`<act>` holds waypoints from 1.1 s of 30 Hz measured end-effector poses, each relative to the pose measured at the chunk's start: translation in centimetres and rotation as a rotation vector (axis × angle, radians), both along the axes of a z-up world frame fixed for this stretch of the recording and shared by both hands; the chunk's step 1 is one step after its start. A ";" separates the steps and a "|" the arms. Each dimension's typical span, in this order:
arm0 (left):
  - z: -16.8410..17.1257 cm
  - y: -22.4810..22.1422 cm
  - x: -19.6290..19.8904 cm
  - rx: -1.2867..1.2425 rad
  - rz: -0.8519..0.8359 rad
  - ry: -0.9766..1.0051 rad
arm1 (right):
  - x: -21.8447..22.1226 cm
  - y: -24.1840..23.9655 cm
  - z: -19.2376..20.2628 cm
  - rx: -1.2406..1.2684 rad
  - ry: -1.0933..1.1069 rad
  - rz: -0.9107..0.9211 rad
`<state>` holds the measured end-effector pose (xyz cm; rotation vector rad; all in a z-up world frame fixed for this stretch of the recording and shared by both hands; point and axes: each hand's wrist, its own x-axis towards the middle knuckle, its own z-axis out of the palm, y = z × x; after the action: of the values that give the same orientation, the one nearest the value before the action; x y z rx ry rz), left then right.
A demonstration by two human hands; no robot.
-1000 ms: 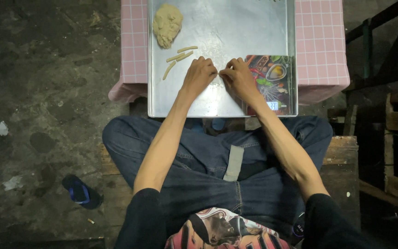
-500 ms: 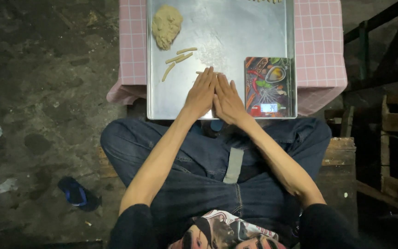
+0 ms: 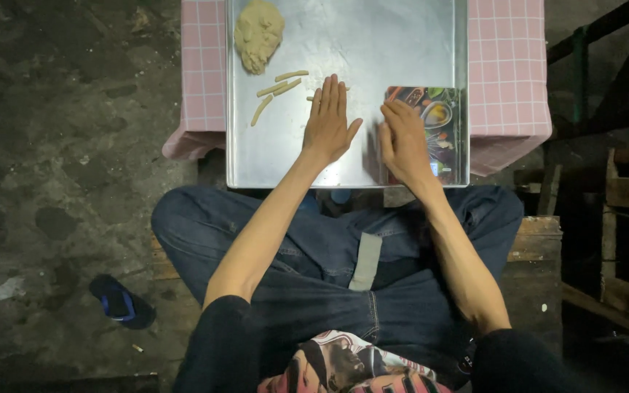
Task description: Rolling small pieces of dough into thin sticks and arranging them on a metal tray.
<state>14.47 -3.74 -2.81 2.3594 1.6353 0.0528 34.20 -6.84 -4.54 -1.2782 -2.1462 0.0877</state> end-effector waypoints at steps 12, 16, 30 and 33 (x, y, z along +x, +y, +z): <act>-0.7 -0.7 2.4 0.000 0.058 -0.022 | 2.2 -4.0 1.1 0.004 0.247 -0.047; -0.8 -3.2 2.0 -0.009 -0.031 -0.069 | 1.3 -4.0 1.8 -0.001 0.279 -0.019; -6.6 0.8 0.0 0.520 -0.021 -0.383 | 0.2 6.4 -3.4 0.136 -0.176 0.086; -6.8 1.1 0.5 0.539 -0.015 -0.449 | -0.4 6.4 -1.9 0.110 -0.173 0.141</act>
<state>14.96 -2.64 -9.66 2.4593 1.5036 1.0569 33.79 -0.40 -6.45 -1.1065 -2.3522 -0.0841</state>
